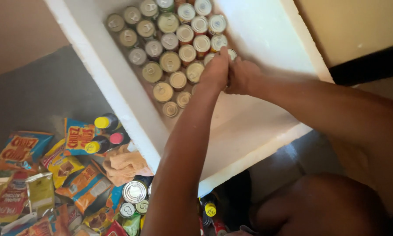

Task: Wiping canned goods with a cloth and organizing them into a container while sorting through snack bags on the floor.

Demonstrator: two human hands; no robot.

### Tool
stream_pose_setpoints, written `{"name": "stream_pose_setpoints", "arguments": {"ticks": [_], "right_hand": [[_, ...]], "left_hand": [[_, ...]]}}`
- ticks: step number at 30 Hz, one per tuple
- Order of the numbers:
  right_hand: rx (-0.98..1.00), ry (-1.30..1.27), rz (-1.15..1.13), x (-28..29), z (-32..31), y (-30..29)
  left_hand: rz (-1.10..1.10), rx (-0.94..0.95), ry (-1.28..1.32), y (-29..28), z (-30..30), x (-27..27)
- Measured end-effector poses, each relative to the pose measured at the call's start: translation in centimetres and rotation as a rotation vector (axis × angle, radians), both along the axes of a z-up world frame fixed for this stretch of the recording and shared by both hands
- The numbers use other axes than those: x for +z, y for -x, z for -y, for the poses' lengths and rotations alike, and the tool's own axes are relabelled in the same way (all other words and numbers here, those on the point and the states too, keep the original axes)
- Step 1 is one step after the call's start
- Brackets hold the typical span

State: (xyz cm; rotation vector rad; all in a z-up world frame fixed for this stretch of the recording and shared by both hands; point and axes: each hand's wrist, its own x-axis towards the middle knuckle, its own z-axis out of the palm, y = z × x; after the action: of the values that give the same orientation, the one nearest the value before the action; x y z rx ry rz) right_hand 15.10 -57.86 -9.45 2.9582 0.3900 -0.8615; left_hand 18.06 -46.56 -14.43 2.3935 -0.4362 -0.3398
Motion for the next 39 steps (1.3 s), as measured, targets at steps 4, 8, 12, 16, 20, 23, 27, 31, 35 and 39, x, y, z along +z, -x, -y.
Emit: {"name": "stream_pose_setpoints", "arguments": {"ticks": [4, 8, 12, 16, 20, 23, 27, 31, 35, 39], "right_hand": [[-0.071, 0.088, 0.003, 2.3, -0.9, 0.5], [-0.021, 0.115, 0.011, 2.5, -0.4, 0.5], [0.130, 0.192, -0.049, 2.3, -0.3, 0.0], [0.306, 0.142, 0.172, 5.1, -2.6, -1.1], [0.302, 0.234, 0.416, 15.0, -8.4, -0.2], [0.374, -0.112, 0.644, 26.2, -19.0, 7.1], [0.693, -0.520, 0.588, 23.6, -26.9, 10.6], [0.852, -0.392, 0.151, 14.5, -37.0, 14.6], [0.993, -0.174, 0.087, 1.7, -42.0, 15.7], [0.874, -0.213, 0.149, -8.1, -44.4, 15.6]], "left_hand": [[-0.056, -0.004, 0.020, -0.6, 0.2, -0.6], [0.009, -0.038, 0.020, -1.0, 0.2, -0.3], [0.154, -0.196, 0.157, 0.1, -3.5, 7.9], [0.416, -0.221, 0.421, 3.1, -9.9, 16.9], [0.403, -0.117, 0.685, 8.0, -19.9, 23.3], [0.393, 0.102, 0.473, 9.1, -29.8, 22.3], [0.584, 0.192, 0.364, 13.5, -41.0, 16.4], [0.255, 0.214, -0.056, 17.8, -48.9, 5.5], [-0.084, 0.220, -0.239, 21.2, -51.9, 0.2], [-0.213, 0.287, -0.279, 22.5, -52.4, 0.1]]}}
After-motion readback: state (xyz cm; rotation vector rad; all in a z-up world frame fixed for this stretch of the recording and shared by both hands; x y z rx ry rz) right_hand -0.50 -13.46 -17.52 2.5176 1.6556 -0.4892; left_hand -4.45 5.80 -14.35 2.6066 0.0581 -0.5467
